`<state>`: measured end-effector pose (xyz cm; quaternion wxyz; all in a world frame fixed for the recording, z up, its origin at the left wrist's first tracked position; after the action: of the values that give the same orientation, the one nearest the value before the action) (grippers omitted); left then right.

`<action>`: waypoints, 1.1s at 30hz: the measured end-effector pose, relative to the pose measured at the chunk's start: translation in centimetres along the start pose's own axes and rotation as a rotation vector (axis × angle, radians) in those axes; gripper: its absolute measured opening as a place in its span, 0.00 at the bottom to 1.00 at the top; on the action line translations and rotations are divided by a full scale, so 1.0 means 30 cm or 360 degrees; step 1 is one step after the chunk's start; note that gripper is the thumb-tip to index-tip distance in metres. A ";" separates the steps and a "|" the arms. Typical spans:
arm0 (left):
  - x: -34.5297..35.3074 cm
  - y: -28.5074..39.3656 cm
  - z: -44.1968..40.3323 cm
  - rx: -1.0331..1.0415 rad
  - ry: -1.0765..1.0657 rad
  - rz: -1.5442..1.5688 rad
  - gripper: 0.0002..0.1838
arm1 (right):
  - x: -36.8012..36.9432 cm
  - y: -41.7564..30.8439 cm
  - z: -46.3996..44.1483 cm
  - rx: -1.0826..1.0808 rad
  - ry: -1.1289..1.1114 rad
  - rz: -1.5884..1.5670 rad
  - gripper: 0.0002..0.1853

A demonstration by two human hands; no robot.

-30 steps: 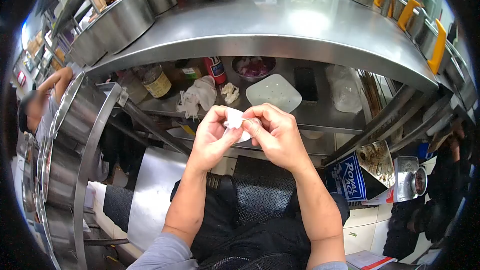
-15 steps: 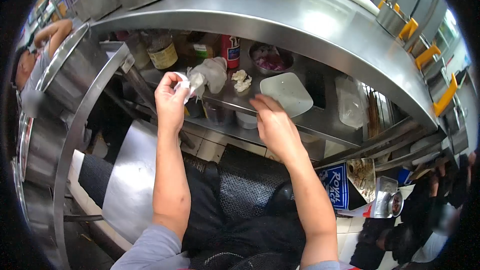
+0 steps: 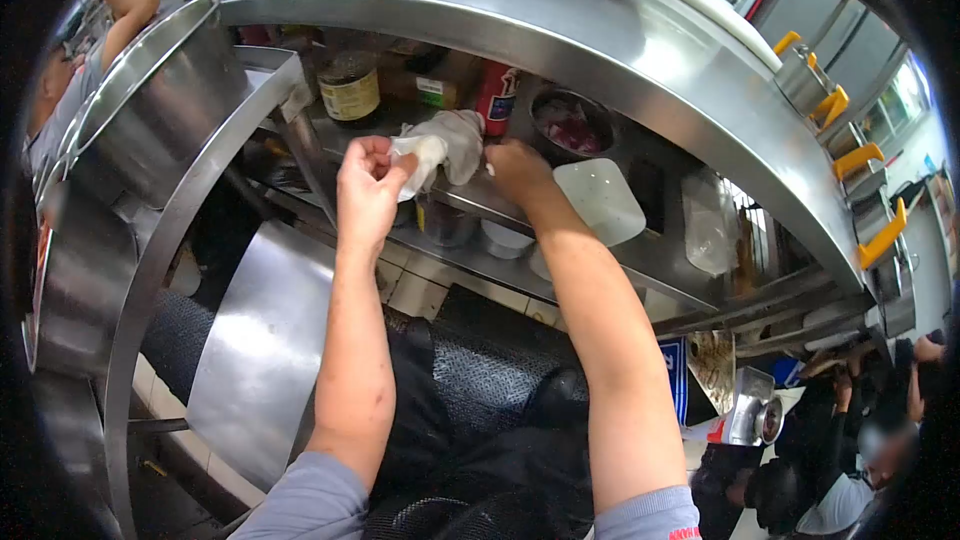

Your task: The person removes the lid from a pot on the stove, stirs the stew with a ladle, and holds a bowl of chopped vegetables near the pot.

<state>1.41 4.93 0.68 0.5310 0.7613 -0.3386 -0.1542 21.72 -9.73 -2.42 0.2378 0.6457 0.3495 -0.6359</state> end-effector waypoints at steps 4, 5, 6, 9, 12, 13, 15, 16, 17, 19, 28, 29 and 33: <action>0.014 -0.030 -0.009 -0.0012 0.0022 0.0001 0.18 | -0.122 -0.049 0.066 0.0160 0.0014 -0.0061 0.13; 0.014 -0.042 -0.006 0.0002 0.0044 -0.0007 0.17 | -0.188 -0.067 0.135 0.0103 0.0223 -0.0285 0.12; 0.017 -0.042 -0.003 0.0064 0.0024 -0.0118 0.18 | -0.256 -0.081 0.204 0.0035 0.0439 -0.0507 0.12; 0.061 -0.048 0.013 0.0064 -0.0054 -0.0306 0.17 | -0.381 -0.047 0.460 0.0436 0.0510 -0.0927 0.15; 0.139 -0.085 0.034 0.0123 -0.0208 -0.0315 0.16 | -0.342 0.102 0.661 0.0672 0.0709 -0.0969 0.15; 0.168 -0.083 0.045 0.0082 -0.0259 -0.0308 0.16 | -0.289 0.177 0.699 0.0674 0.0709 -0.0966 0.15; 0.226 -0.152 0.055 0.0017 -0.0319 -0.0194 0.15 | -0.212 0.275 0.747 0.0749 0.0792 -0.1193 0.15; 0.252 -0.159 0.058 0.0052 -0.0334 -0.0262 0.14 | -0.184 0.293 0.760 0.0764 0.0752 -0.1210 0.14; 0.275 -0.165 0.062 0.0087 -0.0350 -0.0332 0.14 | -0.163 0.297 0.758 0.0769 0.0765 -0.1215 0.14; 0.311 -0.200 0.064 0.0089 -0.0388 -0.0341 0.14 | -0.129 0.300 0.729 0.0708 0.0766 -0.1048 0.13; 0.418 -0.304 0.060 0.0083 -0.0427 -0.0307 0.23 | -0.136 0.319 0.639 0.0834 0.0846 -0.0907 0.14; 0.426 -0.329 0.057 0.0091 -0.0436 -0.0314 0.23 | -0.132 0.321 0.628 0.0794 0.0883 -0.0898 0.13; 0.451 -0.380 0.028 0.0043 -0.0483 -0.0016 0.34 | -0.120 0.345 0.569 0.0661 0.0995 -0.0763 0.13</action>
<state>14.72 -2.51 -8.36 0.4626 0.7380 -0.4133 -0.2657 18.53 -29.76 -1.63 -0.1684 0.7418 0.4093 -0.5039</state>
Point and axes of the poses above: each hand's wrist, its own z-axis away from the middle knuckle, its own x-axis out of the palm, y = z × x, the point moved 2 cm from there along -z, towards the middle knuckle, and after that the axes turned 9 degrees about x, right-handed, at the moved point
